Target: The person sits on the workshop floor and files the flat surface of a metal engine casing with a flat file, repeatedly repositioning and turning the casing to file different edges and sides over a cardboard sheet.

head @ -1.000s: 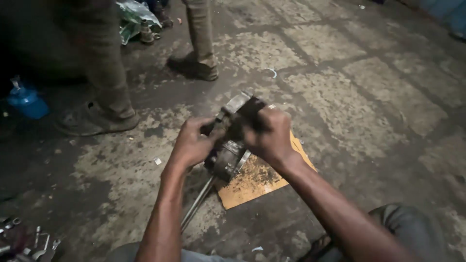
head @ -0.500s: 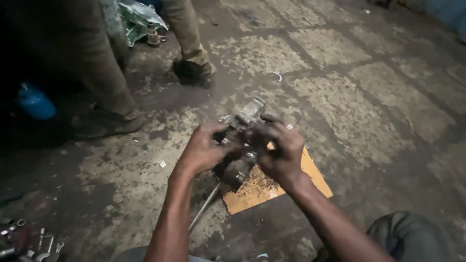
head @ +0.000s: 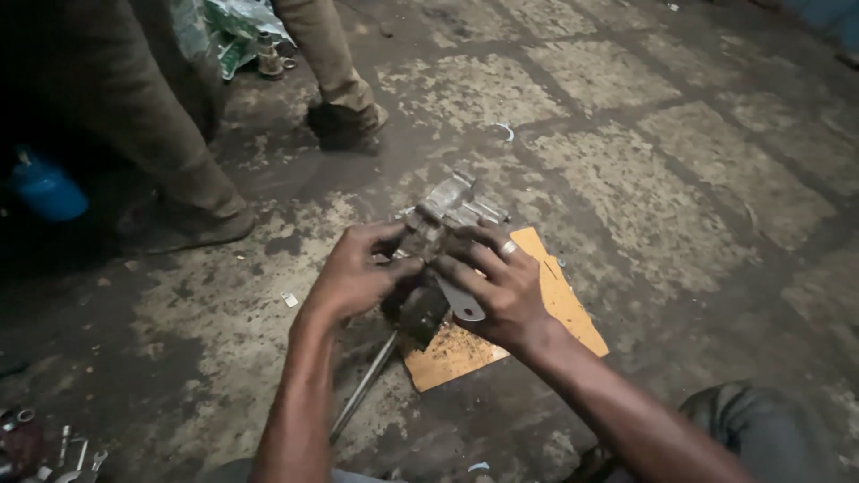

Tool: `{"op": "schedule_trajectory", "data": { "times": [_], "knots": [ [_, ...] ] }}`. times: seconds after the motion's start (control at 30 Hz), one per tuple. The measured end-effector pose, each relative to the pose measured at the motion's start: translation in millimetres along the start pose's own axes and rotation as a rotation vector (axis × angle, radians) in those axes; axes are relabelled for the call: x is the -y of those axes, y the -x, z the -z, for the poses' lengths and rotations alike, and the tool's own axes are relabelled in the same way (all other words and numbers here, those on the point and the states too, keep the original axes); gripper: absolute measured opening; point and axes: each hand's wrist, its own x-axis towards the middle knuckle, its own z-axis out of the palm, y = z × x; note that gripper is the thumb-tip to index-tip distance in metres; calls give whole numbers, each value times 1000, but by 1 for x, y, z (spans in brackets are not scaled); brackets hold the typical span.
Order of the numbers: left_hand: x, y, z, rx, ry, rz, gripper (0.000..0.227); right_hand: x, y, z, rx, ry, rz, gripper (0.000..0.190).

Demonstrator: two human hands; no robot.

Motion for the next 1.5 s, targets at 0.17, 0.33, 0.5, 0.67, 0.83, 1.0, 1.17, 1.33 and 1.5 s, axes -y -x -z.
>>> {"op": "schedule_trajectory", "data": {
  "times": [0.17, 0.33, 0.5, 0.67, 0.83, 1.0, 1.17, 1.33, 1.5],
  "knots": [
    [13, -6, -7, -55, -45, -45, 65, -4, 11, -12, -38, -40, -41, 53],
    [3, 0, -6, -60, -32, 26, 63, -10, 10, -19, -74, 12, -35, 44],
    [-6, 2, -3, -73, 23, 3, 56, -8, 4, -14, -129, 34, -5, 32],
    [4, -5, -2, -93, 13, -91, 50, -13, -2, -9, -112, -6, 15, 42],
    [20, -10, -10, -119, -6, -118, 46, -18, 8, -18, -64, 22, -27, 37],
    [30, -17, -13, -163, -64, -221, 42, -29, 19, -21, -11, 93, -66, 40],
    [0, 0, -3, -98, 76, -233, 38, -27, 16, -21, -34, 88, 17, 47],
    [-2, 0, -6, -67, 108, -49, 38, -34, 21, -33, -11, 186, 67, 49],
    [2, 1, -8, -88, 126, -170, 32, -40, 27, -39, 9, 168, 90, 48]
  ]
}}
